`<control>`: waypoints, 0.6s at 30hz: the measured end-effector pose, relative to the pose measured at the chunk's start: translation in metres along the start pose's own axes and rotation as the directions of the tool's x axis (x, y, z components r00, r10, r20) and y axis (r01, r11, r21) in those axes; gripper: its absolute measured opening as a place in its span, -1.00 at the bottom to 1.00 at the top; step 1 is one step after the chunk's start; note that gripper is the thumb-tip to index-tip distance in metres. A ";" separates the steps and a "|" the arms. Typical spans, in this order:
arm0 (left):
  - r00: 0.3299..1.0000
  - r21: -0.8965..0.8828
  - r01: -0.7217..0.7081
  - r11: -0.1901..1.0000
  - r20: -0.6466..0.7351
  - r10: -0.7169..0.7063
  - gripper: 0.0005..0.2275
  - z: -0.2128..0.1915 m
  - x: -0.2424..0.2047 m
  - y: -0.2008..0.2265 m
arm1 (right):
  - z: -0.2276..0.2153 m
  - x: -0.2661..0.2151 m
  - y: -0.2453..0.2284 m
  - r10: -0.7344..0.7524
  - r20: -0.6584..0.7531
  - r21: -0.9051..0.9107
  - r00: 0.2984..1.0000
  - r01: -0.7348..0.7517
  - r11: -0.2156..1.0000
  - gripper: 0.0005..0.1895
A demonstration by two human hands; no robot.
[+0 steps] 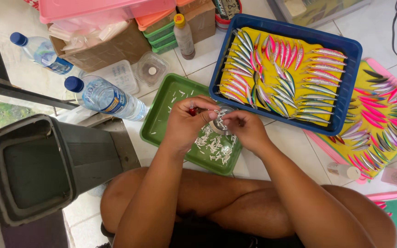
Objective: The person picks up small fishing lure bodies from a blue tray, attaches a white feathered component to each one by hand, and then places the assembled lures into a small silver container.
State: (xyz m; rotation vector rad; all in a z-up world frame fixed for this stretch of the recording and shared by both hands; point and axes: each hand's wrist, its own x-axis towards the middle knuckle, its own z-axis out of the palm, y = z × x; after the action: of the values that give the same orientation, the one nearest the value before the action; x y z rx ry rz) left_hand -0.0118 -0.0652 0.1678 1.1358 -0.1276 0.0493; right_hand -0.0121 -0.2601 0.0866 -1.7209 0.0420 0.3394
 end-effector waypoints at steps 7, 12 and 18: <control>0.997 0.064 0.009 0.998 0.082 -0.014 -0.89 0.004 0.002 0.007 | -0.010 -0.033 -0.077 0.113 0.203 0.517 0.973 -0.204 0.831 -0.76; 0.989 0.077 0.033 0.997 0.142 -0.044 -0.89 0.008 0.000 0.004 | -0.014 -0.039 -0.079 0.154 0.286 0.585 0.946 -0.299 0.754 -0.74; 0.979 0.015 0.065 0.998 0.193 -0.067 -0.88 0.007 0.002 -0.004 | -0.013 -0.034 -0.066 0.176 0.289 0.637 0.941 -0.327 0.698 -0.78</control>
State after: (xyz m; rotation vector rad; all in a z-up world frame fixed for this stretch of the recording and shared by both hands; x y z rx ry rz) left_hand -0.0103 -0.0733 0.1669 1.1514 -0.2629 -0.1204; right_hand -0.0277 -0.2663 0.1604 -0.9304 0.2291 0.6242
